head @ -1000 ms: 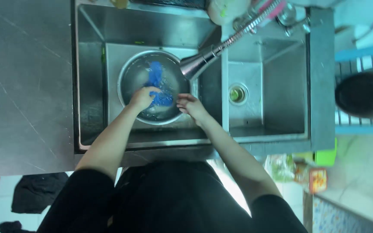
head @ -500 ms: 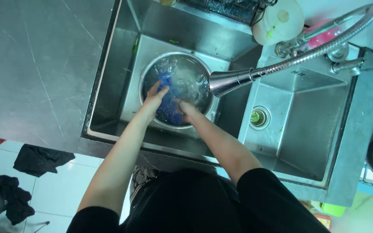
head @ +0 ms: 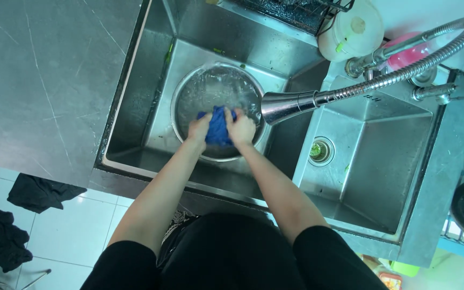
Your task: The recorder wipes down an induction cooktop with a blue rag, then washes the rag and a stainless steel basin in the kitchen sink.
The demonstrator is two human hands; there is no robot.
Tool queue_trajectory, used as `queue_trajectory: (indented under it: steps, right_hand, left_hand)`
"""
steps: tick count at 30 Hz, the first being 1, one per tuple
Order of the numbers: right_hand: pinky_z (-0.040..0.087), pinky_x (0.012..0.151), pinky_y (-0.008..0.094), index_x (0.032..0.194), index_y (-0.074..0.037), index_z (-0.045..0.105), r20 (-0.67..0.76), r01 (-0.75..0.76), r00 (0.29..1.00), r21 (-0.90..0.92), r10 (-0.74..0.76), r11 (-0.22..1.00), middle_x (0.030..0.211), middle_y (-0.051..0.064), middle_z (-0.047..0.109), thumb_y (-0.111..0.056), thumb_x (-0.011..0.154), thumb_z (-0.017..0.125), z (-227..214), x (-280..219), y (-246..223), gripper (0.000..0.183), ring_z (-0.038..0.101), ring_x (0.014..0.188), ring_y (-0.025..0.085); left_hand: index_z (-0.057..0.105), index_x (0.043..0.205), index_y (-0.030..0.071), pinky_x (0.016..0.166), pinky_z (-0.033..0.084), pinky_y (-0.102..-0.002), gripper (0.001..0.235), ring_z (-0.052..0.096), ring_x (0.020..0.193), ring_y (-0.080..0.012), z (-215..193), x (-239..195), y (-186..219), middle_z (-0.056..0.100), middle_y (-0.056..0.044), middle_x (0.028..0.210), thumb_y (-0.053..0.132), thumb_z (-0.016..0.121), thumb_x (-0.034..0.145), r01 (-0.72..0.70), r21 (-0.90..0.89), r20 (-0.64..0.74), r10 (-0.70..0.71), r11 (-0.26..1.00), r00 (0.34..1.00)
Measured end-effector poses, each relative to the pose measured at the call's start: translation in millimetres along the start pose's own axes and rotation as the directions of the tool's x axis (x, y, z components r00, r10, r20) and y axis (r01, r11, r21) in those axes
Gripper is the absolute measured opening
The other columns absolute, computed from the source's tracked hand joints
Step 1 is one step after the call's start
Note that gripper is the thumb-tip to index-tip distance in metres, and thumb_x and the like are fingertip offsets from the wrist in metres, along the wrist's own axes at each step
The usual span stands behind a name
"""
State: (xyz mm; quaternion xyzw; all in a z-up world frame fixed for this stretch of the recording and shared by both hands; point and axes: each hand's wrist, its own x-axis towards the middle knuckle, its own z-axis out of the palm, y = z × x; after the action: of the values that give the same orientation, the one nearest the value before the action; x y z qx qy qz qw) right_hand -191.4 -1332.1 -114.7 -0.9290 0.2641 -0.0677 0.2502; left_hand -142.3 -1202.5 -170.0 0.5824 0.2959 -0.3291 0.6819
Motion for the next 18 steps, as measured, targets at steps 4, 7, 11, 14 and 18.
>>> queue_trajectory:
  steps: [4, 7, 11, 14, 18]
  right_hand:
    - [0.056, 0.09, 0.051, 0.116, -0.005, 0.063, -0.198, 0.069, 0.978, 0.042, -0.059, 0.997, 0.112, 0.026, 0.069, -0.041, 0.103, 0.063, 103, 15, 93, 0.038, 0.069, 0.102, 0.046]
    - [0.043, 0.098, 0.057, 0.151, -0.002, 0.039, 0.214, -0.335, 0.934, 0.249, 0.285, 0.909, 0.136, 0.042, 0.043, -0.039, 0.095, 0.088, 90, -7, 62, 0.083, 0.049, 0.124, 0.061]
    - [0.059, 0.085, 0.04, 0.128, -0.005, 0.065, 0.667, -0.653, 0.738, 0.667, 0.105, 0.359, 0.115, 0.017, 0.072, -0.024, 0.082, 0.08, -15, -37, -15, 0.052, 0.072, 0.1, 0.028]
    - [0.059, 0.078, 0.036, 0.109, -0.008, 0.074, 0.411, -0.193, 0.9, 0.672, -0.143, 0.715, 0.101, 0.016, 0.075, -0.034, 0.084, 0.079, -66, -61, -66, 0.036, 0.074, 0.089, 0.026]
    - [0.056, 0.064, 0.043, 0.066, -0.013, 0.074, 0.222, 0.305, 0.92, 0.111, -0.323, 0.946, 0.062, 0.016, 0.068, -0.055, 0.095, 0.063, -61, -46, -90, 0.052, 0.07, 0.061, 0.035]
  left_hand:
    - [0.057, 0.133, 0.015, 0.093, 0.054, -0.054, 0.06, 0.066, 0.114, -0.0302, -7, -32, 20, 0.067, -0.011, 0.127, 0.03, 0.077, 0.079, -0.021, -0.161, -0.041, 0.015, 0.987, 0.999]
    - [0.044, 0.144, 0.032, 0.106, 0.042, -0.065, 0.065, 0.052, 0.133, -0.033, -13, -38, 20, 0.055, -0.006, 0.142, 0.043, 0.068, 0.084, 0.23, -0.311, 0.115, -0.204, 0.922, 0.972]
    - [0.054, 0.141, 0.017, 0.097, 0.026, -0.08, 0.081, 0.049, 0.129, -0.0435, -8, -63, 65, 0.06, -0.015, 0.135, 0.075, 0.047, 0.084, 0.46, -0.134, 0.389, -0.38, 0.878, 0.839]
    - [0.055, 0.137, 0.01, 0.1, 0.036, -0.065, 0.07, 0.054, 0.115, -0.0381, -23, -15, 24, 0.06, -0.017, 0.126, 0.064, 0.05, 0.092, 0.324, -0.128, 0.474, -0.229, 0.937, 0.85]
    - [0.055, 0.148, 0.01, 0.108, 0.051, -0.037, 0.06, 0.065, 0.109, -0.0187, -34, 101, -88, 0.067, -0.014, 0.122, 0.043, 0.068, 0.1, -0.281, -0.316, 0.736, 0.421, 0.906, 0.529]
